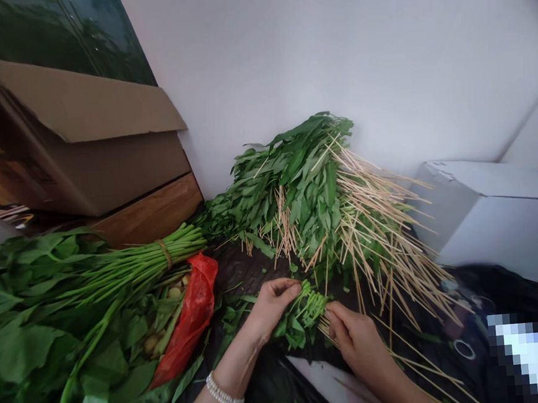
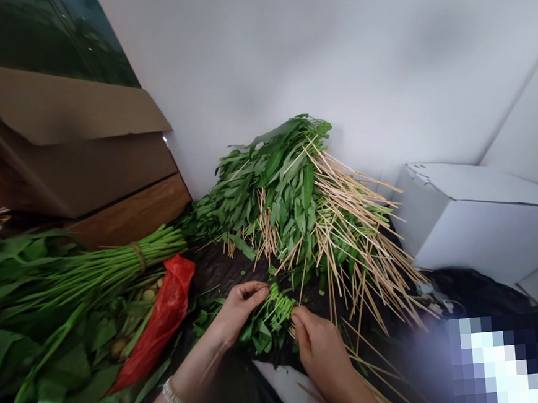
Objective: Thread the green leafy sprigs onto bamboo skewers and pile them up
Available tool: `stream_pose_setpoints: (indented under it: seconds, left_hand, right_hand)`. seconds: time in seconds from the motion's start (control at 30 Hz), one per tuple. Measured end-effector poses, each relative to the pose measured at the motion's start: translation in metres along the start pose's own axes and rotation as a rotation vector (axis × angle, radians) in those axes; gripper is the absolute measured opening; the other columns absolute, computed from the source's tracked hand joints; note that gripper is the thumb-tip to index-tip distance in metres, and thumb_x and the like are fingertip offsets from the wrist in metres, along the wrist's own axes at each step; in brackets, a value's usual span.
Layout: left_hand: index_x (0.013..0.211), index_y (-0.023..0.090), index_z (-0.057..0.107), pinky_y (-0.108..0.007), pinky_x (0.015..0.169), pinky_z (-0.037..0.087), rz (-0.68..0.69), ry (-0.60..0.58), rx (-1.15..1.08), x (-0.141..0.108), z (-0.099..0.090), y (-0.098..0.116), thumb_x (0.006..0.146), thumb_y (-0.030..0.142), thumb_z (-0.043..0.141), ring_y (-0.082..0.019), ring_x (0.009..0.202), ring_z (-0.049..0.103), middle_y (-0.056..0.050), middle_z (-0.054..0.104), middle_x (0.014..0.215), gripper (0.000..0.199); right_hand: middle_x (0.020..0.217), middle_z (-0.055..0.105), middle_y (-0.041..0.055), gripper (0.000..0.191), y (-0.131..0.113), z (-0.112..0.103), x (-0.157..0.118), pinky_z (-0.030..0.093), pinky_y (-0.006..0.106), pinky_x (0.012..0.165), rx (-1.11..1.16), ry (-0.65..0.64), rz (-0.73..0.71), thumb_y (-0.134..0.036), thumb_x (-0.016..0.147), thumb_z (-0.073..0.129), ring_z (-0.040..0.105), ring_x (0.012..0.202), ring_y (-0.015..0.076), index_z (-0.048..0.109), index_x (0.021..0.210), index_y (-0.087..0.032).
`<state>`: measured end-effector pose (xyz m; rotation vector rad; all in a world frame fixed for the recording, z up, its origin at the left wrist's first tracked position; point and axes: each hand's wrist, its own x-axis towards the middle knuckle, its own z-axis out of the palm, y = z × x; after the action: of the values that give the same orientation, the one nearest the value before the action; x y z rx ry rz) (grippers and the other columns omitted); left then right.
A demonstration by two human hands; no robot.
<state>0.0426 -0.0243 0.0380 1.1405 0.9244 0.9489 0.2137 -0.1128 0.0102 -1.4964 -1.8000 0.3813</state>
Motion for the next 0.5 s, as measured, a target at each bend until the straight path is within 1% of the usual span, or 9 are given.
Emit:
stream_pose_setpoints:
  seconds: [0.1,0.17,0.33,0.5]
  left_hand:
    - [0.08,0.014,0.075,-0.025,0.07,0.045,0.065,0.096,0.002,0.0014,-0.0044,0.0041,0.06,0.046,0.082,-0.014,0.069,0.059,-0.004,0.071,0.075,0.038]
    - [0.078,0.014,0.075,-0.025,0.071,0.046,0.088,0.126,-0.004,0.0018,-0.0068,0.0063,0.058,0.045,0.083,-0.014,0.07,0.059,-0.003,0.07,0.074,0.037]
    - [0.069,0.013,0.073,-0.025,0.069,0.046,0.063,0.04,-0.036,0.0008,-0.0064,0.0056,0.056,0.04,0.085,-0.013,0.065,0.059,-0.002,0.068,0.067,0.032]
    - [0.072,0.013,0.075,-0.025,0.067,0.046,0.019,0.034,-0.052,0.001,-0.0043,0.0005,0.056,0.039,0.086,-0.013,0.064,0.06,-0.003,0.071,0.071,0.033]
  right_hand:
    - [0.063,0.062,0.0007,0.029,-0.0025,-0.0032,0.0008,0.043,0.022,0.057,-0.009,-0.006,-0.012,-0.027,0.096,0.032,0.061,0.057,0.0159,0.06,0.094,-0.02]
    - [0.064,0.063,0.0018,0.031,-0.0043,-0.0047,0.001,0.043,0.023,0.056,-0.015,0.006,-0.029,-0.027,0.097,0.031,0.062,0.057,0.0162,0.061,0.095,-0.019]
    - [0.072,0.068,0.0048,0.033,-0.0071,-0.0039,-0.0008,0.045,0.024,0.058,-0.031,0.034,-0.026,-0.027,0.097,0.031,0.065,0.063,0.0175,0.063,0.094,-0.019]
    - [0.083,0.072,0.0073,0.033,-0.0049,-0.002,-0.0011,0.048,0.026,0.066,-0.02,0.035,-0.035,-0.026,0.097,0.03,0.069,0.074,0.0198,0.063,0.098,-0.019]
